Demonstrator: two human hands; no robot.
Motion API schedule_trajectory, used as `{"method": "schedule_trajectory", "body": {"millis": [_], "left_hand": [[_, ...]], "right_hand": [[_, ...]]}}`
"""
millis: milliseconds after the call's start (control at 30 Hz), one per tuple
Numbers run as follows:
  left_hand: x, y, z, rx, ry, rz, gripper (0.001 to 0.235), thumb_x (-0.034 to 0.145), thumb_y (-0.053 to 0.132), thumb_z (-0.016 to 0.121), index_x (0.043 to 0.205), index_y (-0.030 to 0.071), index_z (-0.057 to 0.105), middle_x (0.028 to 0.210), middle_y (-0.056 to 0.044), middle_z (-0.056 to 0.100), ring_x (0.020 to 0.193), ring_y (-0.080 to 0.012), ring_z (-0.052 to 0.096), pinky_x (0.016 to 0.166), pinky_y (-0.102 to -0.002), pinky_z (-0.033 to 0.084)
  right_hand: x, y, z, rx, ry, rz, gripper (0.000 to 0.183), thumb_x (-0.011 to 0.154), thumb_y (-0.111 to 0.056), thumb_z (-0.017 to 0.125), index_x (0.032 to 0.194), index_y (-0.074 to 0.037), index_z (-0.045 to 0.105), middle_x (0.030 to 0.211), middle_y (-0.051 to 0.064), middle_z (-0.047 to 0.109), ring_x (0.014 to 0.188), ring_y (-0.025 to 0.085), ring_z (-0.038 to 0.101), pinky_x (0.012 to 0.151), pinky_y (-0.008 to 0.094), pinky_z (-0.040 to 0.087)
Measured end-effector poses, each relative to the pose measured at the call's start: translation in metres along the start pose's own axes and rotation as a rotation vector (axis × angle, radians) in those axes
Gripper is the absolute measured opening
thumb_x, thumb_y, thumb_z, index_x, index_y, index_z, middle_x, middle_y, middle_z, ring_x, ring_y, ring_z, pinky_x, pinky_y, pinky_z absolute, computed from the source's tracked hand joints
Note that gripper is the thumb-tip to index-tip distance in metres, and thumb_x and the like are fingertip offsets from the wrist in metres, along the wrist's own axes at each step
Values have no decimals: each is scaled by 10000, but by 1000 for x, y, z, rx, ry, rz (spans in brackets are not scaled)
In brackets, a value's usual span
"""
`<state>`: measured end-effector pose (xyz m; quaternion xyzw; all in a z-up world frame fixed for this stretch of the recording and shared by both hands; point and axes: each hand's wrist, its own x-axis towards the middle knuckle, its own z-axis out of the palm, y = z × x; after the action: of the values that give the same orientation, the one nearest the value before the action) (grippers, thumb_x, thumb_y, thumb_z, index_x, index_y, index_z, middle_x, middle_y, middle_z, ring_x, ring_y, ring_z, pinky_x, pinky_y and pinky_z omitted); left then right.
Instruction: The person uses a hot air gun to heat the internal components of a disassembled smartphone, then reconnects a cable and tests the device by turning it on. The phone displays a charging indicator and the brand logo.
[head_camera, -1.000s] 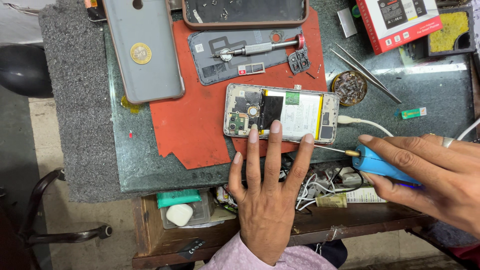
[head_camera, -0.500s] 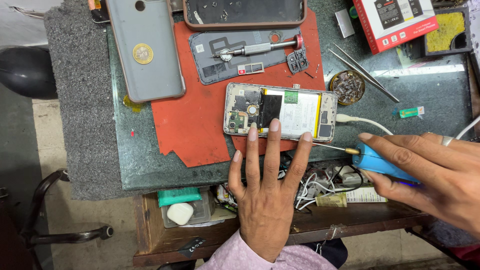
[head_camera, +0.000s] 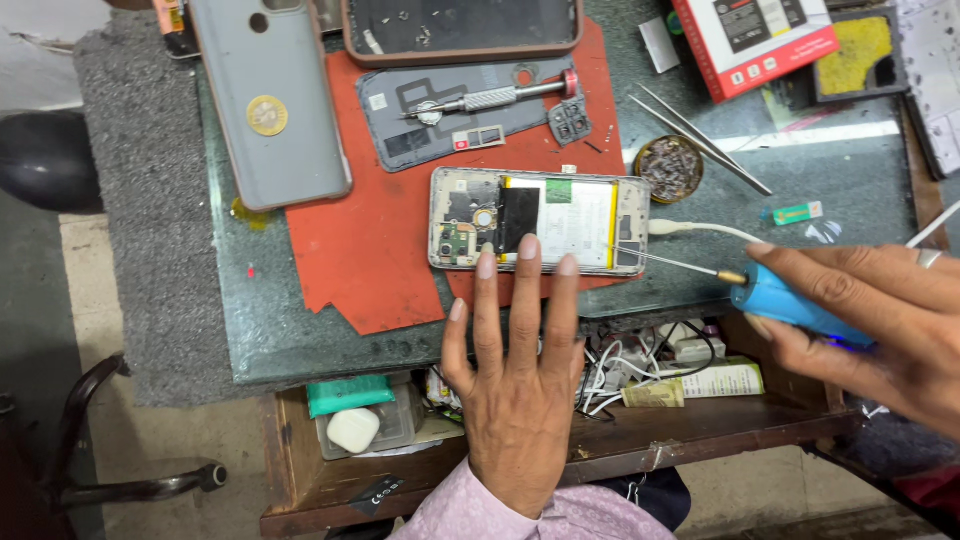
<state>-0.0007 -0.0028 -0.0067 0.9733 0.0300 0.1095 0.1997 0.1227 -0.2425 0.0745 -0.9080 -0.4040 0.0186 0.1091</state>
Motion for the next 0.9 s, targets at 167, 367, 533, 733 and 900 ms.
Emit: {"method": "schedule_trajectory", "body": {"millis": [167,367,533,733,900], "left_hand": [[0,-2,1,-31,-29,0,998,873,345,807,1626,111,197,1698,-81,226,1572,-340,180,1234,-540,172],[-1,-1,4,70,24,26,843,957,301,767,1630,280,259,1706,-74,200,1574,-345,187,1231,-549,215],[-1,0,4,150,19,31,804,942,335,748,1607,358,297,1694,-87,202,1549,-359,214,1212,-563,234],[3,2,-7,76,-27,26,859,881,481,757,1600,261,343,1673,-104,237,1529,-374,236,1182,-584,241],[24,-8,-43,-47,-42,138,861,906,544,726,1557,88,394,1630,-135,337,1506,-333,297,1144,-580,255]], "right_hand": [[-9,9,-1,47,-34,-4,619,718,-241,835,1296,-68,695,1050,104,757,866,217,748,760,368,611],[-11,9,2,0,-134,56,695,655,-269,862,1306,-92,690,1014,93,778,751,205,738,663,368,607],[-11,9,3,-58,-191,81,718,657,-292,871,1330,-117,692,938,67,768,728,197,736,646,369,607],[-15,6,3,-25,-123,70,678,662,-262,858,1303,-108,702,955,58,772,712,202,722,635,371,593],[-30,-4,-1,171,19,156,602,724,-233,807,1286,-61,676,1016,94,748,820,184,738,707,320,592]]}}
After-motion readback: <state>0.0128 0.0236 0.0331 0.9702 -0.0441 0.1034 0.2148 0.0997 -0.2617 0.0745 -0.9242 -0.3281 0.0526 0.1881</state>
